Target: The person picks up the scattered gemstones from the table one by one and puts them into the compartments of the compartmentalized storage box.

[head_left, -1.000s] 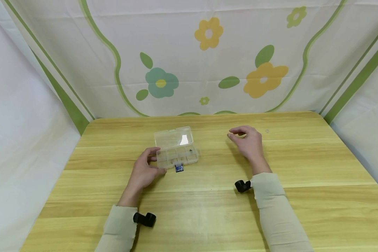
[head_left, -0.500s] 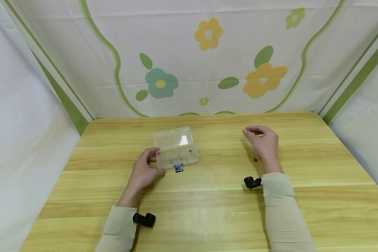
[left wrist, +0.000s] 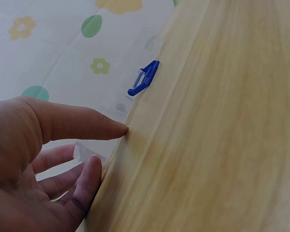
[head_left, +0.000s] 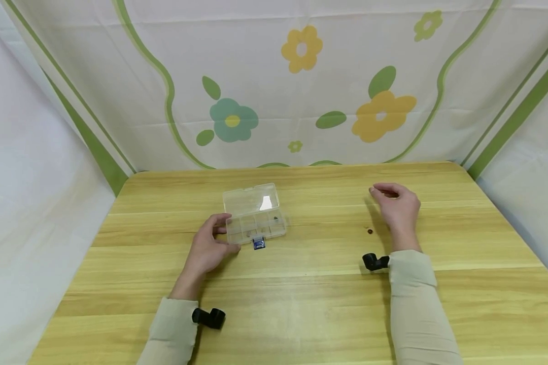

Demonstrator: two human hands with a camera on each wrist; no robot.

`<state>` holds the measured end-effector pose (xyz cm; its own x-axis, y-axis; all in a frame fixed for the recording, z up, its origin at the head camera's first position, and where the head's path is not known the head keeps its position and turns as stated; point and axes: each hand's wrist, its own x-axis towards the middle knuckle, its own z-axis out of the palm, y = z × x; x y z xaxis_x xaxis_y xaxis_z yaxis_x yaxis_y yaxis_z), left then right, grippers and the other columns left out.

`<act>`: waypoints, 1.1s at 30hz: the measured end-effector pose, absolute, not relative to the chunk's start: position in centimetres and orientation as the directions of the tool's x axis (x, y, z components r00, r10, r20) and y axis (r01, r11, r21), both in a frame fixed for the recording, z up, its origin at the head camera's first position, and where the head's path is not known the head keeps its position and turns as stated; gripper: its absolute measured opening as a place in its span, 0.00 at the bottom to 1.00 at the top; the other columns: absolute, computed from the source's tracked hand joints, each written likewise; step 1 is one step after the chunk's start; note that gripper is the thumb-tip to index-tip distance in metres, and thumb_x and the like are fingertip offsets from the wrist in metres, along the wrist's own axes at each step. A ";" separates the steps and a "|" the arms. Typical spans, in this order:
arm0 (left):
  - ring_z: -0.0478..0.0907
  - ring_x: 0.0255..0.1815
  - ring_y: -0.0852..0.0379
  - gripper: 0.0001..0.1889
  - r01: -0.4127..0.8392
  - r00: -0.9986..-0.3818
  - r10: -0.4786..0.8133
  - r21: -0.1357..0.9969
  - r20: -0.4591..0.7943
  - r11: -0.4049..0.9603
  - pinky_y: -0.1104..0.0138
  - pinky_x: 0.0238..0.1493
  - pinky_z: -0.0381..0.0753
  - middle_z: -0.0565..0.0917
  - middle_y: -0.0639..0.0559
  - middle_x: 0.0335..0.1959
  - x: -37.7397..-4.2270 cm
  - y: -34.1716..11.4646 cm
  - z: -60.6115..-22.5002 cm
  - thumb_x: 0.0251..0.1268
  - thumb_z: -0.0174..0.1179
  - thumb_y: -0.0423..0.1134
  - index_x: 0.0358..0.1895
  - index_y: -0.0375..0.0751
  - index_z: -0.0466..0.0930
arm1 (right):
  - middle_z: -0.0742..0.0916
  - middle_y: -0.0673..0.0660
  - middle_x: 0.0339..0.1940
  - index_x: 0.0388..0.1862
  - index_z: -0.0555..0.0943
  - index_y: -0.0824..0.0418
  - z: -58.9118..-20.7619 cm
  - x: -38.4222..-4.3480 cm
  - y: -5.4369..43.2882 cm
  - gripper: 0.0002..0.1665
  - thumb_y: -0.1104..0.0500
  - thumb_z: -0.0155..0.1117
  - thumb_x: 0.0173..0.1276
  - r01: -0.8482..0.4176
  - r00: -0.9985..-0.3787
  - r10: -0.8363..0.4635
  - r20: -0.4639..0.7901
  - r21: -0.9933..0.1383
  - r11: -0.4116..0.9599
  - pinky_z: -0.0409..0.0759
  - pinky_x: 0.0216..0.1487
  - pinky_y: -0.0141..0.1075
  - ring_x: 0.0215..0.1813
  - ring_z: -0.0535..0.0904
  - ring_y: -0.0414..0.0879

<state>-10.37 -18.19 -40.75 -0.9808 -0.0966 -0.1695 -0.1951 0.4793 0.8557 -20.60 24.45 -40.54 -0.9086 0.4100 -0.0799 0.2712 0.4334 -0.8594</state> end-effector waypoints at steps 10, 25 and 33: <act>0.81 0.59 0.39 0.43 -0.195 -0.981 -0.098 0.858 -0.169 0.475 0.54 0.58 0.85 0.79 0.35 0.65 -10.3 -18.2 -40.7 0.55 0.75 0.23 0.77 0.41 0.71 | 0.83 0.32 0.33 0.61 0.90 0.55 -41.5 -20.8 25.9 0.24 0.45 0.74 0.72 0.312 -0.865 0.489 -0.111 -0.883 0.351 0.78 0.37 0.23 0.40 0.79 0.30; 0.83 0.57 0.40 0.43 -0.198 -0.980 -0.101 0.858 -0.171 0.474 0.55 0.57 0.86 0.80 0.34 0.64 -10.4 -18.2 -40.6 0.55 0.75 0.23 0.77 0.42 0.71 | 0.80 0.32 0.31 0.65 0.88 0.54 -42.4 -21.6 26.8 0.27 0.44 0.75 0.71 0.391 -0.794 0.588 -0.153 -0.870 0.302 0.76 0.42 0.21 0.36 0.77 0.27; 0.84 0.53 0.40 0.43 -0.192 -0.981 -0.093 0.863 -0.168 0.467 0.55 0.56 0.88 0.80 0.33 0.64 -10.4 -18.1 -40.8 0.55 0.75 0.23 0.77 0.41 0.71 | 0.80 0.33 0.33 0.67 0.87 0.54 -42.6 -21.9 27.0 0.28 0.44 0.74 0.72 0.414 -0.805 0.576 -0.144 -0.832 0.370 0.76 0.43 0.22 0.37 0.76 0.27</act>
